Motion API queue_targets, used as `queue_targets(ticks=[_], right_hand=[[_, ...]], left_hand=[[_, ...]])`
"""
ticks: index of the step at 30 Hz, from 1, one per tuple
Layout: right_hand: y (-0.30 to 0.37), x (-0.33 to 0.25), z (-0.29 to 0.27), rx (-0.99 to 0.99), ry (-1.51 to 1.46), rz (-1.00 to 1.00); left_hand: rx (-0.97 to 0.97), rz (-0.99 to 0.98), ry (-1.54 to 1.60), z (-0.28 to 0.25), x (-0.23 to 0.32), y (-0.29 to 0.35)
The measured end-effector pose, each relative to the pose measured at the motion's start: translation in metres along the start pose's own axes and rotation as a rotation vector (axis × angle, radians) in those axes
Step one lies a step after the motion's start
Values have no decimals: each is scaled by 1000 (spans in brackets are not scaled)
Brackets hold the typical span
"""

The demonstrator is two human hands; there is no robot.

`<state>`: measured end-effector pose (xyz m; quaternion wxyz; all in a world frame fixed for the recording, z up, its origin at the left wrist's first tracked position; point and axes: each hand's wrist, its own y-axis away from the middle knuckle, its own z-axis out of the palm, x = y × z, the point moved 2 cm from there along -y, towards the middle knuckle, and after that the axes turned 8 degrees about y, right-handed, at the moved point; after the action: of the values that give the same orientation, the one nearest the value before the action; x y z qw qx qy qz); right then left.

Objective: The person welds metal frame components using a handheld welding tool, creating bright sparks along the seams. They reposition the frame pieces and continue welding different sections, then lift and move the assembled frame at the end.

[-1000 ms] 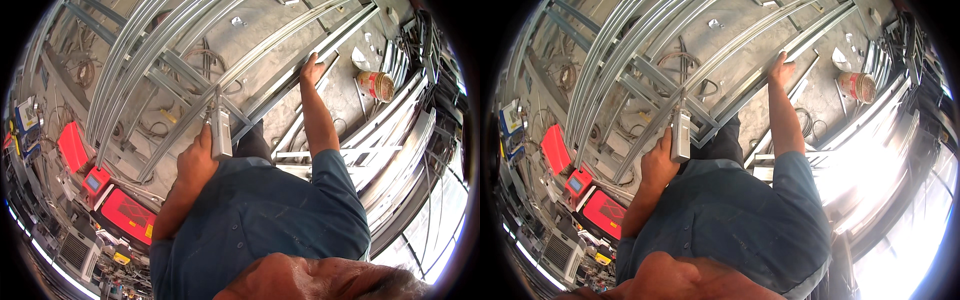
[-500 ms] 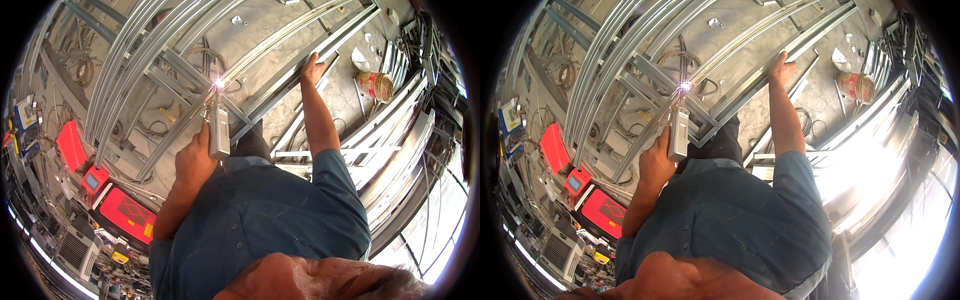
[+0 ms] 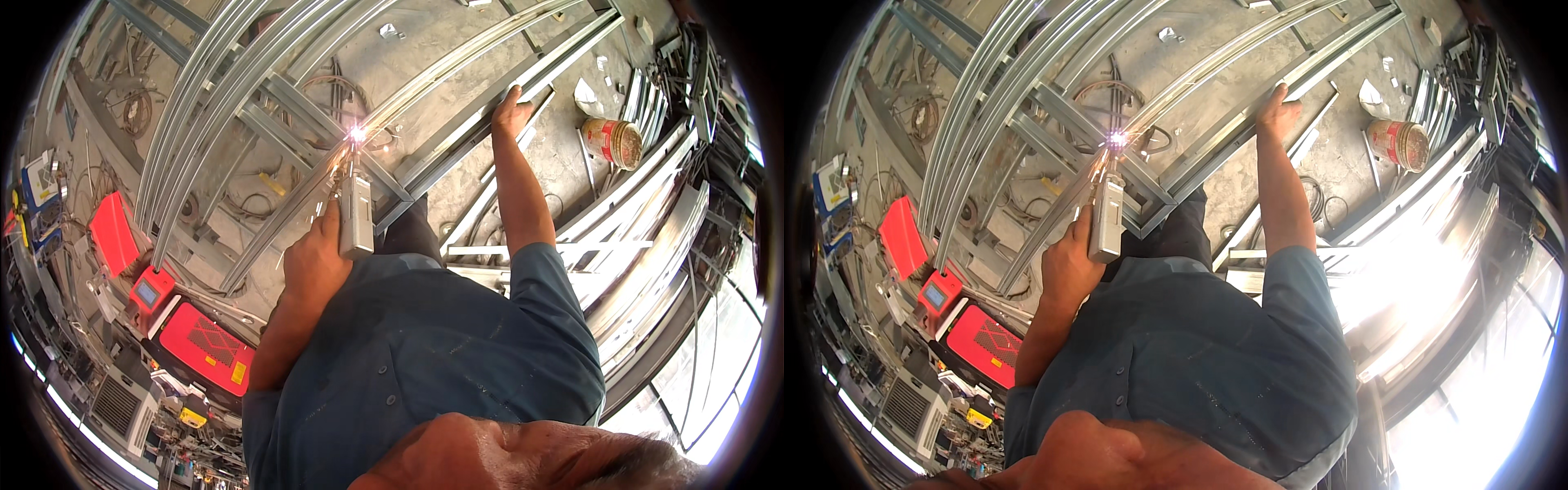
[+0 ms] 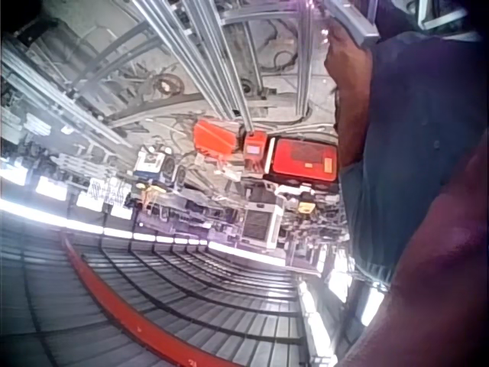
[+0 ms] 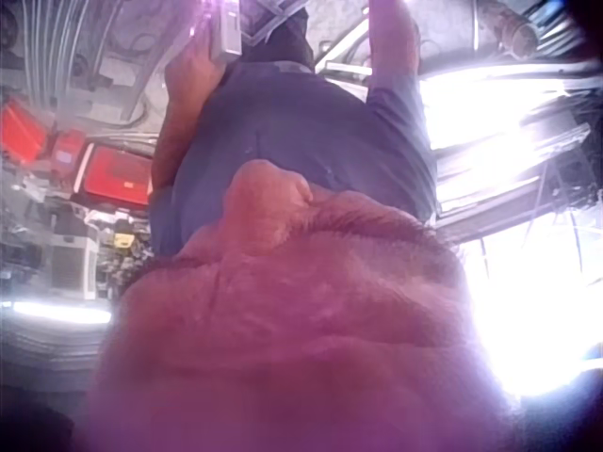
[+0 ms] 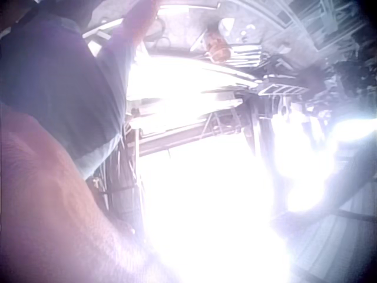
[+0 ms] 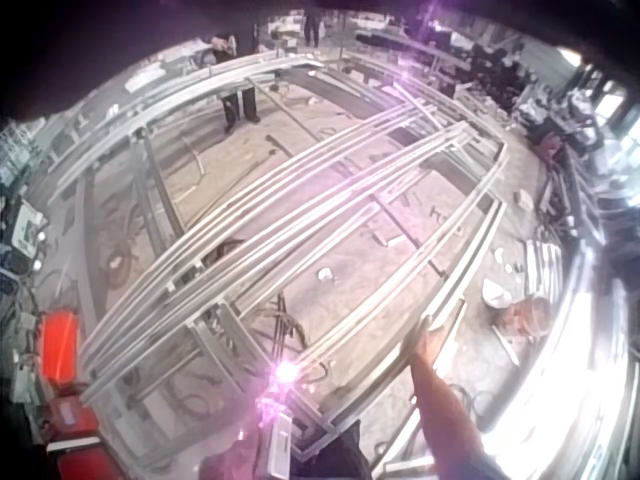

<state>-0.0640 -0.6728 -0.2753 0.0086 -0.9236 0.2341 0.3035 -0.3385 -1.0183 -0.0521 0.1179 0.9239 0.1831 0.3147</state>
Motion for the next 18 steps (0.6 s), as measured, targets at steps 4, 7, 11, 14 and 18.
queue_targets(ticks=[4,7,11,14,18], right_hand=[[1,-1,-1,-6,4,-3],[1,-2,-1,-11,20,-4],[3,-2,0,102,29,-50],[2,-1,1,100,27,-55],[3,-2,1,116,25,-48]], left_hand=[[9,11,11,4,-4,3],[-23,-20,6,3,-3,3],[-18,-23,11,5,-4,4],[-36,-39,-2,4,-3,4],[-4,-27,-1,2,-2,6]])
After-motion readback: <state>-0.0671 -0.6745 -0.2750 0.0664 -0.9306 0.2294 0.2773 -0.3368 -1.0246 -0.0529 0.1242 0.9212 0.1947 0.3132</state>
